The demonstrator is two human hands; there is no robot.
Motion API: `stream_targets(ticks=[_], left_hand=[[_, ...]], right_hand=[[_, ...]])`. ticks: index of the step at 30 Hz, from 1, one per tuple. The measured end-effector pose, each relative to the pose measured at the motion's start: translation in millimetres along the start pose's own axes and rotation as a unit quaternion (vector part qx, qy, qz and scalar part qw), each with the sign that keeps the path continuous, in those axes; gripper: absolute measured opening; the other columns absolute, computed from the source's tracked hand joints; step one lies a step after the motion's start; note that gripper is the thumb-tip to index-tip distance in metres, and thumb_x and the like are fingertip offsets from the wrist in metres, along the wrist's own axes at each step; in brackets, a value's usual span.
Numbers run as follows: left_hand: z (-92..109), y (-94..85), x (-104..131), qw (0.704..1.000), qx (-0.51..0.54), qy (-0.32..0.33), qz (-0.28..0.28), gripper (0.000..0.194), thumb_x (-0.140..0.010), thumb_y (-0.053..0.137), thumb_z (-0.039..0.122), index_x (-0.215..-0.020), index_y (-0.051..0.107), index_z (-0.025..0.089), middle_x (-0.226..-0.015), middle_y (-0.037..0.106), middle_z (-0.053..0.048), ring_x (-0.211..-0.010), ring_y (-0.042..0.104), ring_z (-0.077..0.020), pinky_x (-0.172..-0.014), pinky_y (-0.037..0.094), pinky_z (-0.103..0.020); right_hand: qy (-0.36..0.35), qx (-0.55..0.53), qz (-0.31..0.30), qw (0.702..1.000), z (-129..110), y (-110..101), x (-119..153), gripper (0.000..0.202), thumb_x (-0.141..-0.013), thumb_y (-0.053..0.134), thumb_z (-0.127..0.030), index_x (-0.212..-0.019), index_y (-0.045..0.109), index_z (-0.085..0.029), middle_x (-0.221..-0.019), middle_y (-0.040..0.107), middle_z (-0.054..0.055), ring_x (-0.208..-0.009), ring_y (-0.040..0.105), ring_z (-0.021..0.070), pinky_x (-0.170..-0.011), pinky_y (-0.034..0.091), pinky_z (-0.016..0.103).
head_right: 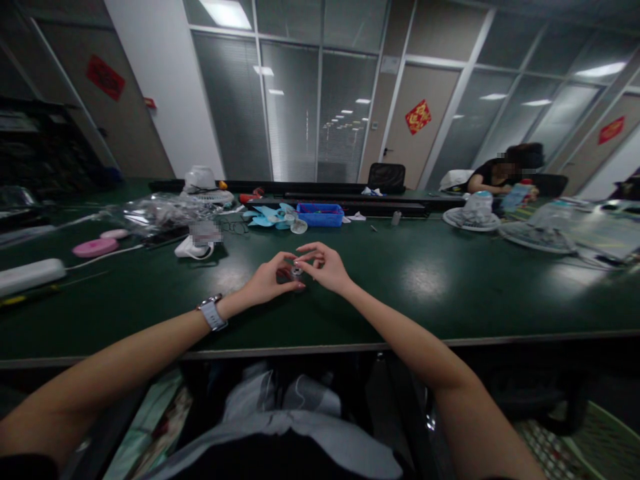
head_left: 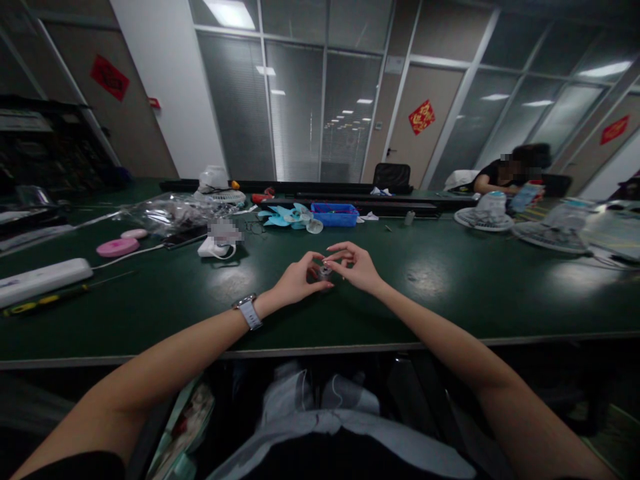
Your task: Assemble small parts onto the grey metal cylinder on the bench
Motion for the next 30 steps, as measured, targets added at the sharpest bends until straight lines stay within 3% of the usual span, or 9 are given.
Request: stream_targets(ticks=[4, 7, 10, 17, 22, 28, 30], left_hand=[[0.1, -0.1, 0.1, 1.0, 0.007, -0.002, -0.002, 0.06, -0.069, 0.074, 0.044, -0.116, 0.046, 0.02, -0.088, 0.069, -0.004, -0.078, 0.067, -0.019, -0.072, 0.052, -0.033], [0.1, 0.5, 0.2, 1.0, 0.013, -0.003, -0.005, 0.06, -0.069, 0.074, 0.043, -0.117, 0.045, 0.021, -0.089, 0.069, -0.004, -0.079, 0.067, -0.019, -0.073, 0.052, -0.033], [-0.6, 0.6, 0.3, 1.0, 0.009, -0.005, -0.004, 0.06, -0.069, 0.074, 0.043, -0.116, 0.045, 0.021, -0.09, 0.069, -0.004, -0.08, 0.067, -0.0196, -0.073, 0.052, -0.034], [-0.3, 0.7, 0.4, 1.0, 0.015, -0.005, -0.007, 0.059, -0.069, 0.074, 0.041, -0.117, 0.045, 0.021, -0.092, 0.069, -0.005, -0.08, 0.068, -0.02, -0.072, 0.053, -0.033], [0.0, 0.2, 0.2, 1.0, 0.012, -0.003, -0.004, 0.06, -0.069, 0.074, 0.042, -0.117, 0.045, 0.021, -0.091, 0.069, -0.005, -0.079, 0.068, -0.0199, -0.072, 0.052, -0.033], [-2.7, 0.2, 0.0, 1.0, 0.005, -0.004, 0.0, 0.061, -0.069, 0.074, 0.044, -0.117, 0.045, 0.021, -0.091, 0.07, -0.005, -0.079, 0.067, -0.019, -0.073, 0.052, -0.033], [-2.6, 0.3, -0.3, 1.0, 0.003, -0.002, 0.0, 0.062, -0.069, 0.074, 0.045, -0.117, 0.045, 0.02, -0.09, 0.069, -0.005, -0.078, 0.067, -0.019, -0.072, 0.052, -0.033]], right_hand=[[0.021, 0.012, 0.011, 1.0, 16.0, -16.2, -3.6, 0.037, -0.072, 0.072, -0.039, -0.1, 0.062, -0.017, -0.085, 0.073, 0.007, -0.046, 0.054, 0.0078, -0.043, 0.04, 0.021], [0.061, 0.012, -0.07, 0.996, 36.8, -14.0, -2.0, 0.033, -0.068, 0.075, -0.034, -0.093, 0.065, -0.014, -0.083, 0.073, 0.008, -0.066, 0.067, 0.0144, -0.055, 0.047, 0.023], [0.098, 0.001, -0.152, 0.983, 52.8, -6.0, 3.3, 0.033, -0.068, 0.076, -0.031, -0.093, 0.066, -0.012, -0.086, 0.074, 0.01, -0.079, 0.07, 0.0176, -0.062, 0.049, 0.025], [0.093, 0.031, -0.196, 0.976, 57.8, -0.8, 4.8, 0.045, -0.063, 0.079, -0.032, -0.101, 0.066, -0.011, -0.096, 0.073, 0.012, -0.068, 0.066, 0.0124, -0.054, 0.043, 0.021], [0.098, 0.022, -0.177, 0.979, 58.0, -1.2, 3.9, 0.042, -0.065, 0.078, -0.032, -0.1, 0.066, -0.011, -0.088, 0.074, 0.011, -0.068, 0.067, 0.0139, -0.055, 0.044, 0.022], [0.062, -0.013, -0.021, 0.998, 36.4, -18.8, -3.4, 0.041, -0.067, 0.077, -0.033, -0.101, 0.064, -0.015, -0.088, 0.074, 0.009, -0.059, 0.063, 0.0121, -0.049, 0.042, 0.022], [0.047, -0.024, 0.006, 0.999, 25.3, -18.1, -3.2, 0.039, -0.068, 0.076, -0.035, -0.1, 0.063, -0.016, -0.09, 0.074, 0.008, -0.053, 0.06, 0.0102, -0.047, 0.04, 0.022]])
Point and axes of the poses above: each hand's wrist, its own x-axis away from the middle knuckle, its own y-axis out of the palm, z = x × y, the point moved 8 cm from there along -x, towards the middle knuckle
